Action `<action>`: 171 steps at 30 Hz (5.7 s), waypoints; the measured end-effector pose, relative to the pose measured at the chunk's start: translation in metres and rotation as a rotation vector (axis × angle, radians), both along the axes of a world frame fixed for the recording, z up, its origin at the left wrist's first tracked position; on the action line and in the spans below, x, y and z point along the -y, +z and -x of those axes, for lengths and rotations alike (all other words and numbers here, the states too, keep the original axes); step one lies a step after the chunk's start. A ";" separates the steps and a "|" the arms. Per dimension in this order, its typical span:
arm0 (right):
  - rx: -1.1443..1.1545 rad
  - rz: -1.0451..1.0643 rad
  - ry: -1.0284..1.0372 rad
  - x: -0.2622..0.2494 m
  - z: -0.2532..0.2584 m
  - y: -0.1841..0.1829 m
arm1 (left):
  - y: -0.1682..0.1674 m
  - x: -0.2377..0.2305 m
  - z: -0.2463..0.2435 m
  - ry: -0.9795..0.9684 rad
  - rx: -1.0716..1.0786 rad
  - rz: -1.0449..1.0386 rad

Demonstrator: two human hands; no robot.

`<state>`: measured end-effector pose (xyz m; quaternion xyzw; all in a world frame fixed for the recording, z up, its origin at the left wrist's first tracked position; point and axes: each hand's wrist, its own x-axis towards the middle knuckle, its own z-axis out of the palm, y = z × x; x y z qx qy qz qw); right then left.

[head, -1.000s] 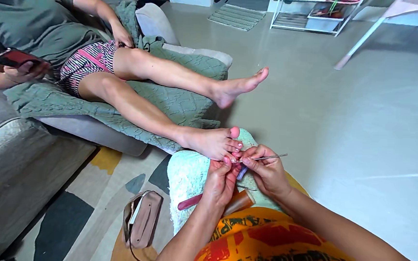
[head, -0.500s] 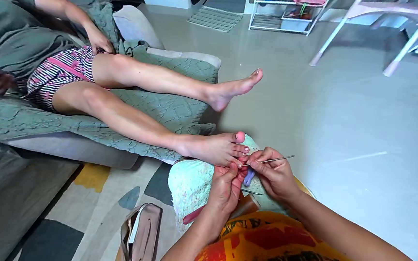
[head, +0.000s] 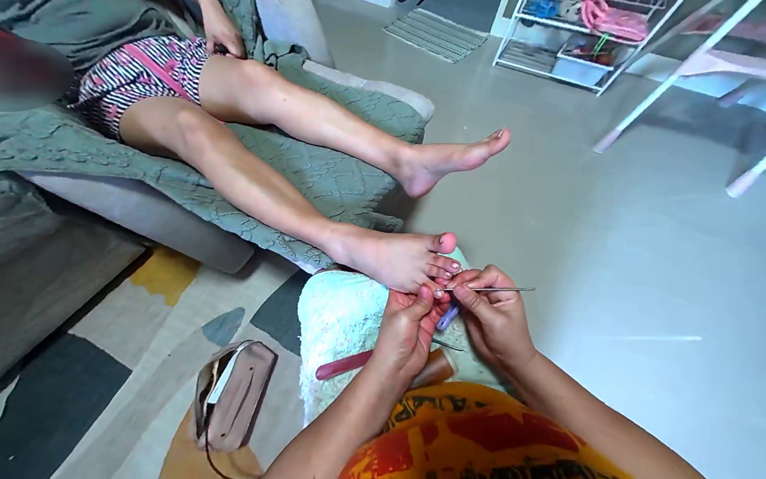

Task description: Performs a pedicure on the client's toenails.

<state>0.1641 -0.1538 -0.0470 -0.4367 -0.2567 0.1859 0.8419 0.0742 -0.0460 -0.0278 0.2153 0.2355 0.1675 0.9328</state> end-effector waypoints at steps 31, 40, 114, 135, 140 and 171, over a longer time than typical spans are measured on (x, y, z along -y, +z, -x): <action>0.395 0.299 0.120 0.008 -0.027 0.029 | 0.004 -0.004 0.006 -0.031 0.010 0.008; 0.448 0.349 0.122 0.008 -0.027 0.036 | 0.004 -0.006 0.005 -0.044 0.002 -0.012; 0.636 0.363 -0.181 0.012 0.002 0.039 | 0.001 0.001 0.001 0.036 -0.004 -0.043; 0.510 0.362 -0.242 0.006 0.007 0.030 | -0.004 0.003 -0.001 0.067 0.012 -0.061; 0.676 0.339 -0.258 0.006 0.008 0.023 | -0.005 0.003 -0.001 0.073 0.025 -0.069; 0.683 0.524 -0.309 0.006 0.000 0.027 | -0.012 -0.001 0.001 0.061 0.031 -0.118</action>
